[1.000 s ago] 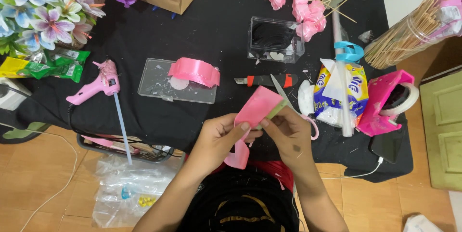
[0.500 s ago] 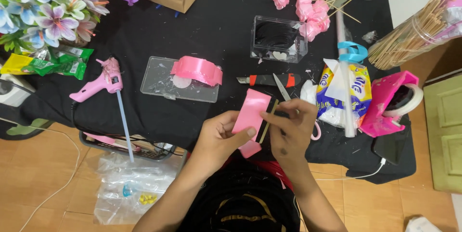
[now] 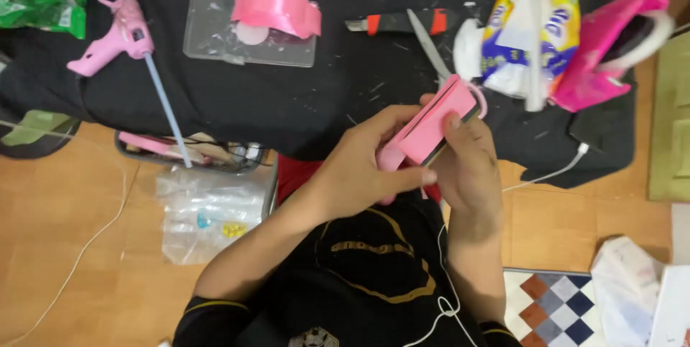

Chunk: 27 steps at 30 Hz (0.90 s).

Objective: Measuring, cutting, and wrapping pink ribbon around a small card for floral decorations.

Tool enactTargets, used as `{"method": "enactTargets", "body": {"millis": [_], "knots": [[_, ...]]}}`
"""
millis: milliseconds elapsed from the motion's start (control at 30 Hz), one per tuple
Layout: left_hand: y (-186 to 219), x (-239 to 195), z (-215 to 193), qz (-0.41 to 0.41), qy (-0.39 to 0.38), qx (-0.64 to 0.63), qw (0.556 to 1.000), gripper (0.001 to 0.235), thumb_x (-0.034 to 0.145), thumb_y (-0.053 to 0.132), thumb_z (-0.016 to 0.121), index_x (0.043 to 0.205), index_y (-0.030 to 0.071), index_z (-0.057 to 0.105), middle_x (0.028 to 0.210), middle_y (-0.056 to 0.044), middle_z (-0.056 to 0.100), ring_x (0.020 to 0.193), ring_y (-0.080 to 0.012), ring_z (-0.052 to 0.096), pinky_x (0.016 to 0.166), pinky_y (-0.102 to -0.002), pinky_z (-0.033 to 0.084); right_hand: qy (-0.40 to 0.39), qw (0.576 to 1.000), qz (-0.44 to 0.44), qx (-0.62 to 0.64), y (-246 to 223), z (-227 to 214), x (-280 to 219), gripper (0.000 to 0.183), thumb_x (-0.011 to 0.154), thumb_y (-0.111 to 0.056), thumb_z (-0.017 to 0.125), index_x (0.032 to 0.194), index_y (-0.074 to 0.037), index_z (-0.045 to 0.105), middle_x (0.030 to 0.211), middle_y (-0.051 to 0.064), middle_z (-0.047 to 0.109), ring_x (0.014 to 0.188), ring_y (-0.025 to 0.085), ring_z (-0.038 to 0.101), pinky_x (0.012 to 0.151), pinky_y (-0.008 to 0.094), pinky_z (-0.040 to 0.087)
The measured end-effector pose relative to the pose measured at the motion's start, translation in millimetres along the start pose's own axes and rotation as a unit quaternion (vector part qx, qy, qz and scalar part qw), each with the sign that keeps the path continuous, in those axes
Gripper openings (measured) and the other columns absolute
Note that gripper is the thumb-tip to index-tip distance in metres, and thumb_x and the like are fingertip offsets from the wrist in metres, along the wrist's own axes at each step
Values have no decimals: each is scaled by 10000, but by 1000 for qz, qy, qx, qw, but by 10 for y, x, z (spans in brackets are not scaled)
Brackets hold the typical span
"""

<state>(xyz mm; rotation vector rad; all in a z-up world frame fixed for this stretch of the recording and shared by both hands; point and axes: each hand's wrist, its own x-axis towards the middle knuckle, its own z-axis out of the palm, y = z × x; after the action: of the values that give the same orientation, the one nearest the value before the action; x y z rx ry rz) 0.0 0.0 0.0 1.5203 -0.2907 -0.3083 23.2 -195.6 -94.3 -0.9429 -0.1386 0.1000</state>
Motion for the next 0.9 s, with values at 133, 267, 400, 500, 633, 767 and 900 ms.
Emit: {"method": "enactTargets", "body": {"millis": [133, 267, 400, 500, 633, 767, 900], "knots": [[-284, 92, 112, 71, -18, 67, 995, 714, 849, 183, 741, 1505, 150, 462, 827, -103, 621, 689, -213, 599, 635, -337, 485, 7, 998, -57, 5, -75, -287, 2, 303, 1007, -169, 610, 1159, 89, 649, 1055, 284, 721, 959, 367, 758, 837, 477, 613], [-158, 124, 42, 23, -54, 9, 998, 190, 1013, 229, 525, 1138, 109, 605, 700, -66, 568, 601, -161, 558, 584, -278, 453, -58, 998, -19, 26, -284, -213, 147, 448, 992, -265, 655, 1277, 74, 591, 1066, 248, 717, 931, 366, 731, 812, 504, 586], [-130, 135, -26, -72, -75, -26, 994, 398, 938, 78, 385, 1088, 21, 750, 761, -97, 727, 717, -131, 655, 747, -254, 536, -5, 1000, -2, -4, -241, -377, 156, 589, 974, -313, 711, 1374, 98, 574, 1099, 159, 707, 954, 236, 673, 821, 312, 529], [-131, 196, -65, -39, -61, 86, 994, 477, 835, 59, 434, 1183, 55, 761, 1161, -70, 807, 1116, -150, 746, 930, -261, 564, 29, 999, 15, -22, -197, -234, 223, 440, 984, -253, 679, 1271, 75, 618, 1035, 119, 680, 911, 206, 648, 767, 296, 518], [-69, 221, -140, -146, -80, 108, 980, 409, 922, 127, 476, 1152, 84, 811, 782, 5, 657, 780, -84, 578, 778, -212, 468, 44, 995, 4, -86, -191, -4, 312, 155, 1002, -245, 658, 1010, -103, 597, 852, -3, 575, 807, 130, 546, 743, 276, 442], [-47, 181, -114, -113, -64, 23, 991, 174, 965, 221, 622, 1073, 105, 695, 905, -16, 718, 840, -98, 679, 807, -245, 532, 39, 984, 31, -172, -321, 265, 322, 302, 989, -364, 637, 1065, -75, 590, 827, -2, 577, 774, 124, 559, 725, 277, 465], [-186, 204, -70, -51, 37, -34, 997, 357, 975, 316, 601, 1108, 27, 763, 971, -62, 785, 913, -102, 726, 645, -247, 622, -22, 958, -15, -285, -464, 544, 342, 327, 1015, -425, 566, 883, -126, 557, 736, -27, 559, 692, 105, 537, 662, 276, 444]]}}
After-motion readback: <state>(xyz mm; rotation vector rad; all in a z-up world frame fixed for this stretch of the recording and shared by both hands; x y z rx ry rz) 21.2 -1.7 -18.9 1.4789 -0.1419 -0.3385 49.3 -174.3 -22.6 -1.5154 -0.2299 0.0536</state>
